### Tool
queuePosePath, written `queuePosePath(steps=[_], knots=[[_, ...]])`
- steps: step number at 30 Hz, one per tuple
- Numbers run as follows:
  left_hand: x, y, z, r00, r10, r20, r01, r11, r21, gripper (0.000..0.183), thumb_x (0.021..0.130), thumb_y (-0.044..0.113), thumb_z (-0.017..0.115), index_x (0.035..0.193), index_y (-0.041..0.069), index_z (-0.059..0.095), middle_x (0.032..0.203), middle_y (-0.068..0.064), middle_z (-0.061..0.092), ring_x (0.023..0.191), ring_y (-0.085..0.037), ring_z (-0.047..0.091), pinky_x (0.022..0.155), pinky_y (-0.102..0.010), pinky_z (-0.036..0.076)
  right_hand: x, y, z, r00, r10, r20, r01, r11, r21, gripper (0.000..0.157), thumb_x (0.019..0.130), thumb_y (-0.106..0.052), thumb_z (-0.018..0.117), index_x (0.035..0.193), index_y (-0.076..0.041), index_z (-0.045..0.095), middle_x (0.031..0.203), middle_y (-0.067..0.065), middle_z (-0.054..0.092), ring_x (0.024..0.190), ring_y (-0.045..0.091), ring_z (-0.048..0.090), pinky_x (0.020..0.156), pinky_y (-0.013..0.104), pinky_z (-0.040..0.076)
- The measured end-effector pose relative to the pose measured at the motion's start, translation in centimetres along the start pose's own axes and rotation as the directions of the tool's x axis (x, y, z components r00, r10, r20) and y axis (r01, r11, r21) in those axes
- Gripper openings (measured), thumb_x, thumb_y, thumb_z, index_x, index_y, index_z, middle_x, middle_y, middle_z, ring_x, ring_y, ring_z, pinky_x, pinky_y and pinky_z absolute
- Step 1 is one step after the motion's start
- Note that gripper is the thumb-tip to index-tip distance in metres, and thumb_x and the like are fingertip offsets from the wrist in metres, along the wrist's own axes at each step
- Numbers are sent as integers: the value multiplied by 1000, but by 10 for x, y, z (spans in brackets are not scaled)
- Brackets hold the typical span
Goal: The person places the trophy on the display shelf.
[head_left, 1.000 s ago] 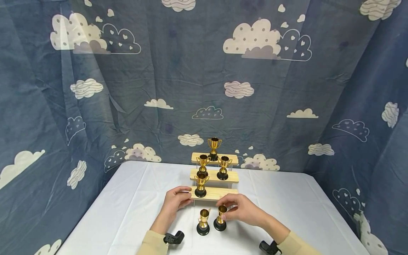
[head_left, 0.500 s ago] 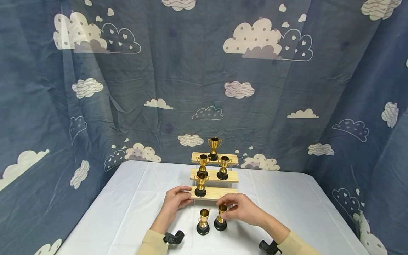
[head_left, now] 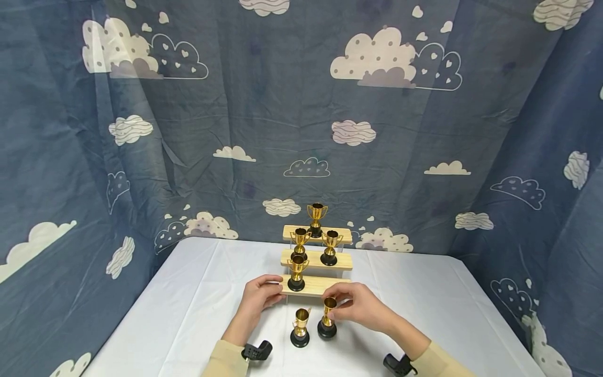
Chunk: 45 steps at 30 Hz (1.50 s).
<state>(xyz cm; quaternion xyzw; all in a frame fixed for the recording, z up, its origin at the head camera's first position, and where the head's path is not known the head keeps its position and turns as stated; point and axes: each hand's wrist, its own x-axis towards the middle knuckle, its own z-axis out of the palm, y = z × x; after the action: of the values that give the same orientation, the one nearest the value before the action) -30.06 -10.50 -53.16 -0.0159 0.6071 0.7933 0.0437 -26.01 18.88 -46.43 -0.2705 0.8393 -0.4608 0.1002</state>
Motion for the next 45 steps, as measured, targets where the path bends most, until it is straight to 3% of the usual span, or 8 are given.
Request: queuePosePath(steps=[9, 15, 22, 29, 37, 45], knots=[[-1, 0, 1, 1000, 4, 1, -4, 1000, 0, 35, 84, -1, 74, 118, -8, 67, 91, -15, 73, 74, -21, 73, 72, -31, 62, 0, -5, -1, 998, -17, -58, 17, 1000, -5, 34, 83, -26, 84, 114, -18, 72, 105, -3, 69, 93, 21, 64, 84, 36, 59], [-1, 0, 2, 1000, -2, -4, 2, 1000, 0, 37, 83, -2, 75, 118, -9, 66, 90, -15, 73, 74, -21, 73, 72, -30, 62, 1, -9, 0, 995, -39, -97, 42, 999, 22, 38, 83, -21, 84, 116, -9, 70, 101, -1, 69, 92, 24, 66, 85, 36, 59], [0, -1, 1, 1000, 1, -5, -1, 1000, -4, 33, 83, -1, 75, 116, -6, 69, 89, -14, 74, 73, -21, 73, 70, -29, 62, 2, -14, 1, 991, -18, -132, 25, 998, 53, 39, 83, -19, 84, 118, -9, 70, 103, -1, 69, 94, 25, 66, 82, 36, 60], [0, -1, 1, 1000, -3, -4, 3, 1000, -2, 31, 84, -2, 74, 114, -5, 70, 91, -16, 73, 74, -21, 73, 72, -31, 62, 5, -18, -1, 982, -1, -190, -3, 1000, -22, 39, 83, -26, 85, 115, -10, 71, 106, -2, 69, 93, 21, 66, 82, 34, 60], [0, -1, 1, 1000, -4, 0, 4, 1000, 5, 38, 85, -2, 74, 120, -10, 65, 93, -17, 73, 75, -21, 73, 73, -32, 62, 10, -22, -3, 967, 25, -253, -38, 998, -47, 33, 81, -32, 86, 109, -22, 72, 101, -5, 70, 90, 19, 67, 77, 31, 59], [1, -1, 0, 1000, 0, 1, 0, 1000, 4, 35, 85, -1, 74, 119, -8, 66, 93, -17, 73, 75, -21, 73, 73, -31, 62, 15, -27, -6, 956, 28, -291, -46, 997, -56, 32, 80, -35, 86, 107, -26, 72, 93, -6, 71, 87, 19, 69, 75, 35, 59]])
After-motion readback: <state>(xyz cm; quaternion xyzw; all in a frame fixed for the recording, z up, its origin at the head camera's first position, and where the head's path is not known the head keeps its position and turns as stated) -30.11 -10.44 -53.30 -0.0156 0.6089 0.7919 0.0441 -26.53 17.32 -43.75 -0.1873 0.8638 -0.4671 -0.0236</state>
